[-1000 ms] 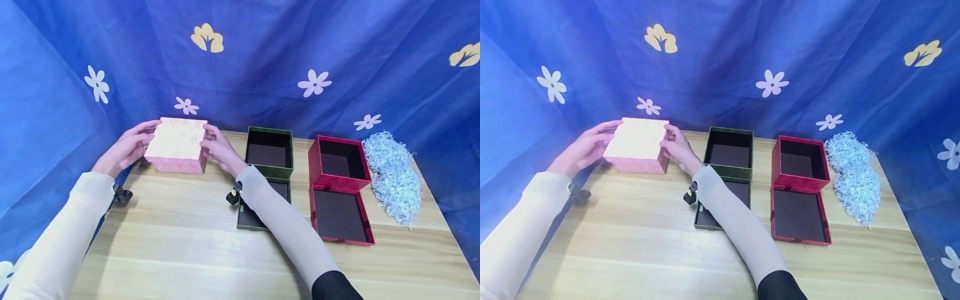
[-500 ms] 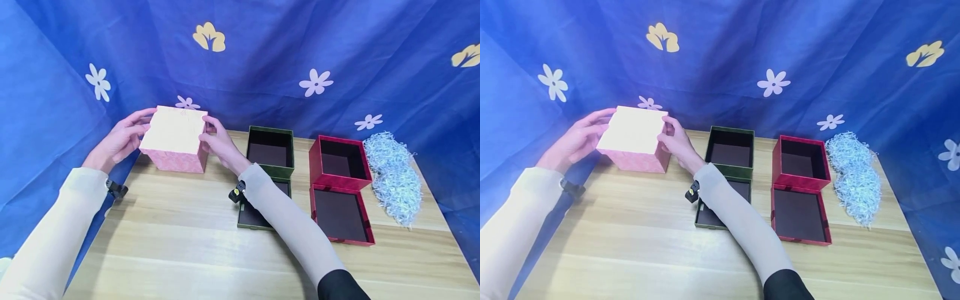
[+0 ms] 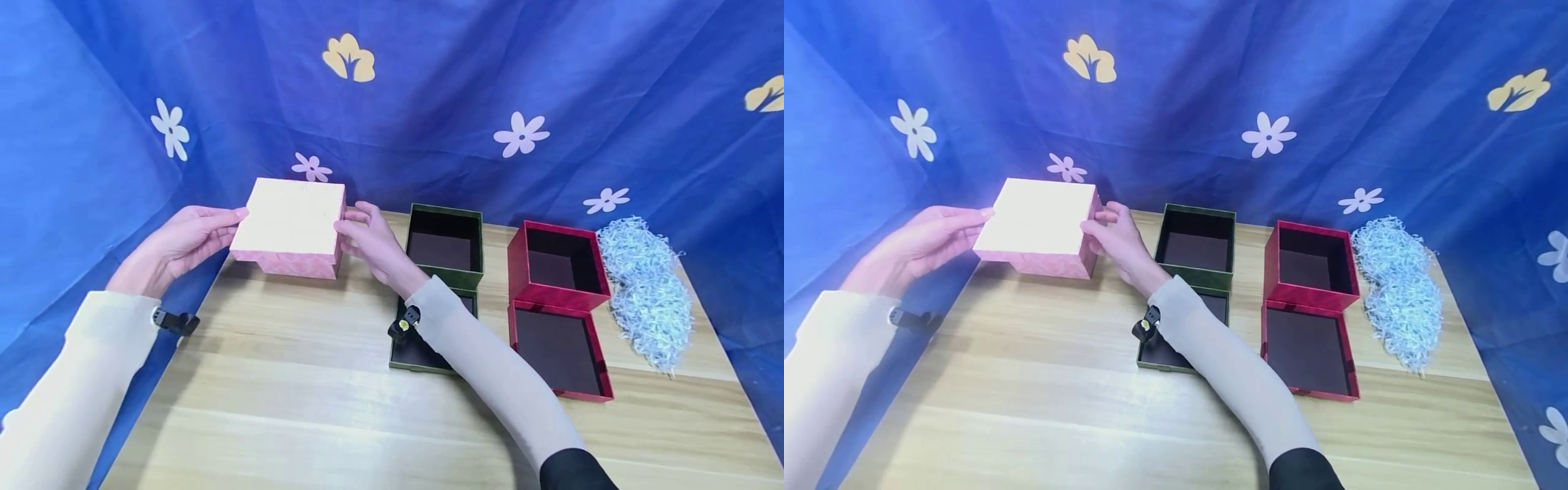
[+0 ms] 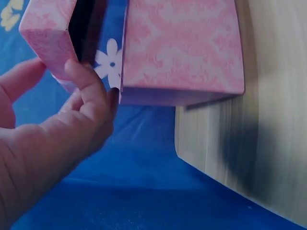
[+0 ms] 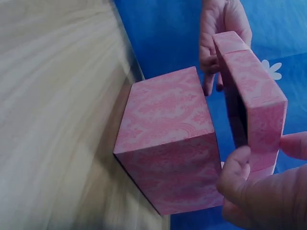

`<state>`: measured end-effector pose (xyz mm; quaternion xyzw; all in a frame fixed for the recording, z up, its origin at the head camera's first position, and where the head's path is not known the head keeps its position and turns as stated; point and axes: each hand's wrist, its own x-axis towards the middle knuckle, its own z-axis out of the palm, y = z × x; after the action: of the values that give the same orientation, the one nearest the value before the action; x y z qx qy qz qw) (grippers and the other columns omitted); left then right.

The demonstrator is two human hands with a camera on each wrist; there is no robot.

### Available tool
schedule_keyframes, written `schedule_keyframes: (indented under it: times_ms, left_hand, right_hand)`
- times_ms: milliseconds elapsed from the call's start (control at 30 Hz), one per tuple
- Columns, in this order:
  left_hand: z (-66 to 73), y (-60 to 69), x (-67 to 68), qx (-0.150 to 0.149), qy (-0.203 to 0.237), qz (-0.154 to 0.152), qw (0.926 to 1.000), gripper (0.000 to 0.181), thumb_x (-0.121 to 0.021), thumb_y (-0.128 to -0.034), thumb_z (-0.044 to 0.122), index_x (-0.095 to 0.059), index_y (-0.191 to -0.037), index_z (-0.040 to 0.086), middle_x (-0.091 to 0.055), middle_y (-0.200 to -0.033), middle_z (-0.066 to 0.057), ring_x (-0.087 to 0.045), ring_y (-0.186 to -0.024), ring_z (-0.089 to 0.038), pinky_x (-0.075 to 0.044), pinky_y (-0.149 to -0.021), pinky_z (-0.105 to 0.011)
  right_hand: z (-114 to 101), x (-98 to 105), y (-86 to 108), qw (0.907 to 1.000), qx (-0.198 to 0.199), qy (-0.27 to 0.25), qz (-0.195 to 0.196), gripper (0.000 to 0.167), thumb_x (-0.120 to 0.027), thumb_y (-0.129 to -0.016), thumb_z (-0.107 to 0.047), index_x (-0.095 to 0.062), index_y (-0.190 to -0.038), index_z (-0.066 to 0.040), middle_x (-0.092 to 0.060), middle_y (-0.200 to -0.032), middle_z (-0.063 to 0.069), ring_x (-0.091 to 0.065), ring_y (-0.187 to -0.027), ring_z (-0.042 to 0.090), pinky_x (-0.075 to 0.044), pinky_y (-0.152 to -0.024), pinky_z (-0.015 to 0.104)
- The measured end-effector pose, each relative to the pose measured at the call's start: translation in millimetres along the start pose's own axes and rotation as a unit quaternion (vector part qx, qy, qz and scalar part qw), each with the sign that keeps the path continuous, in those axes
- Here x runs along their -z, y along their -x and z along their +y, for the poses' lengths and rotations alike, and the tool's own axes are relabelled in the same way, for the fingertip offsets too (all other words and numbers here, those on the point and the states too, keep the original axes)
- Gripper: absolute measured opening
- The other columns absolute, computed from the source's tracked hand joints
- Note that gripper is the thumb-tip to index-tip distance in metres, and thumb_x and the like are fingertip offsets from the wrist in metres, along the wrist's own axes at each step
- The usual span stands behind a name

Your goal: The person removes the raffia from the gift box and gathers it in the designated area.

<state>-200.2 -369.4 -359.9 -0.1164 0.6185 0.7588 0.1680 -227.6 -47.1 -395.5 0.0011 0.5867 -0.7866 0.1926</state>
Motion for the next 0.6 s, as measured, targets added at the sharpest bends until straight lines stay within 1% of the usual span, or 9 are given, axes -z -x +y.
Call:
schedule_keyframes:
  times_ms: [67, 133, 233, 300, 400, 467, 500, 533, 600]
  left_hand:
    - [0.2, 7.0, -0.6, 0.022, -0.001, 0.010, 0.9997, 0.022, -0.068, -0.1089, 0.010, -0.088, -0.100, 0.011, -0.082, -0.099, -0.004, -0.080, -0.089, -0.013, -0.060, -0.084, -0.023]
    - [0.0, 11.7, -1.0, 0.029, 0.007, 0.014, 0.9995, 0.021, -0.069, -0.1087, 0.010, -0.088, -0.101, 0.011, -0.082, -0.101, -0.004, -0.080, -0.091, -0.014, -0.060, -0.085, -0.023]
    - [-1.4, 15.3, -1.5, 0.025, 0.017, 0.015, 0.9994, 0.021, -0.069, -0.1084, 0.010, -0.088, -0.100, 0.011, -0.082, -0.102, -0.004, -0.080, -0.092, -0.015, -0.060, -0.086, -0.024]
    - [-3.2, 15.3, -2.3, 0.011, 0.021, 0.012, 0.9996, 0.022, -0.068, -0.1082, 0.007, -0.088, -0.099, 0.009, -0.082, -0.100, -0.005, -0.079, -0.091, -0.015, -0.061, -0.084, -0.025]
    - [-6.3, 15.4, -3.4, -0.011, 0.023, -0.001, 0.9997, 0.023, -0.066, -0.1088, 0.003, -0.087, -0.099, 0.006, -0.082, -0.098, -0.007, -0.078, -0.088, -0.017, -0.062, -0.081, -0.027]
    - [-7.9, 16.6, -4.4, -0.028, 0.009, -0.003, 0.9996, 0.024, -0.066, -0.1089, 0.002, -0.087, -0.098, 0.006, -0.081, -0.095, -0.007, -0.076, -0.085, -0.016, -0.061, -0.077, -0.026]
    - [-8.4, 18.1, -4.6, -0.034, 0.003, -0.003, 0.9994, 0.024, -0.066, -0.1089, 0.002, -0.087, -0.098, 0.007, -0.080, -0.093, -0.006, -0.075, -0.082, -0.015, -0.060, -0.074, -0.026]
    - [-8.6, 19.7, -4.6, -0.038, 0.008, -0.008, 0.9992, 0.024, -0.065, -0.1090, 0.001, -0.086, -0.099, 0.006, -0.079, -0.091, -0.005, -0.073, -0.080, -0.015, -0.059, -0.071, -0.025]
    - [-9.0, 23.7, -5.0, -0.046, 0.006, -0.012, 0.9989, 0.022, -0.065, -0.1092, 0.001, -0.085, -0.101, 0.005, -0.076, -0.088, -0.005, -0.068, -0.075, -0.015, -0.055, -0.066, -0.024]
  right_hand:
    - [-0.2, 2.7, 3.6, 0.9999, -0.004, -0.009, -0.007, 0.073, -0.077, -0.100, -0.002, -0.040, -0.163, -0.001, -0.063, -0.134, 0.008, -0.068, -0.106, 0.021, -0.060, -0.095, 0.037]
    - [-0.6, 4.8, 6.5, 0.9998, -0.006, -0.005, -0.019, 0.061, -0.078, -0.101, -0.003, -0.051, -0.155, 0.005, -0.068, -0.132, 0.012, -0.069, -0.107, 0.020, -0.060, -0.097, 0.036]
    - [-0.7, 6.6, 9.9, 0.9994, -0.006, 0.006, -0.033, 0.039, -0.077, -0.103, -0.005, -0.067, -0.137, 0.011, -0.072, -0.128, 0.016, -0.070, -0.107, 0.018, -0.058, -0.101, 0.034]
    - [0.1, 6.7, 11.5, 0.9992, -0.005, 0.013, -0.036, 0.028, -0.077, -0.104, -0.006, -0.074, -0.126, 0.011, -0.074, -0.126, 0.015, -0.070, -0.107, 0.017, -0.057, -0.103, 0.034]
    - [0.9, 5.8, 14.3, 0.9994, 0.002, 0.016, -0.029, 0.024, -0.078, -0.102, -0.008, -0.077, -0.118, 0.010, -0.075, -0.122, 0.011, -0.071, -0.108, 0.018, -0.056, -0.105, 0.037]
    - [0.8, 5.4, 17.4, 0.9993, 0.007, 0.030, -0.018, 0.023, -0.081, -0.100, -0.011, -0.079, -0.116, 0.006, -0.076, -0.120, 0.008, -0.071, -0.108, 0.017, -0.057, -0.103, 0.037]
    - [0.6, 5.3, 19.3, 0.9990, 0.010, 0.042, -0.013, 0.023, -0.082, -0.100, -0.013, -0.080, -0.116, 0.004, -0.076, -0.119, 0.006, -0.070, -0.107, 0.016, -0.058, -0.101, 0.037]
    - [0.2, 5.4, 21.5, 0.9983, 0.014, 0.056, -0.007, 0.024, -0.083, -0.099, -0.015, -0.081, -0.117, 0.001, -0.077, -0.118, 0.003, -0.069, -0.104, 0.015, -0.058, -0.098, 0.036]
    - [-0.9, 5.7, 26.3, 0.9962, 0.020, 0.085, 0.003, 0.026, -0.084, -0.098, -0.020, -0.082, -0.119, -0.005, -0.077, -0.113, -0.003, -0.066, -0.096, 0.013, -0.057, -0.090, 0.033]
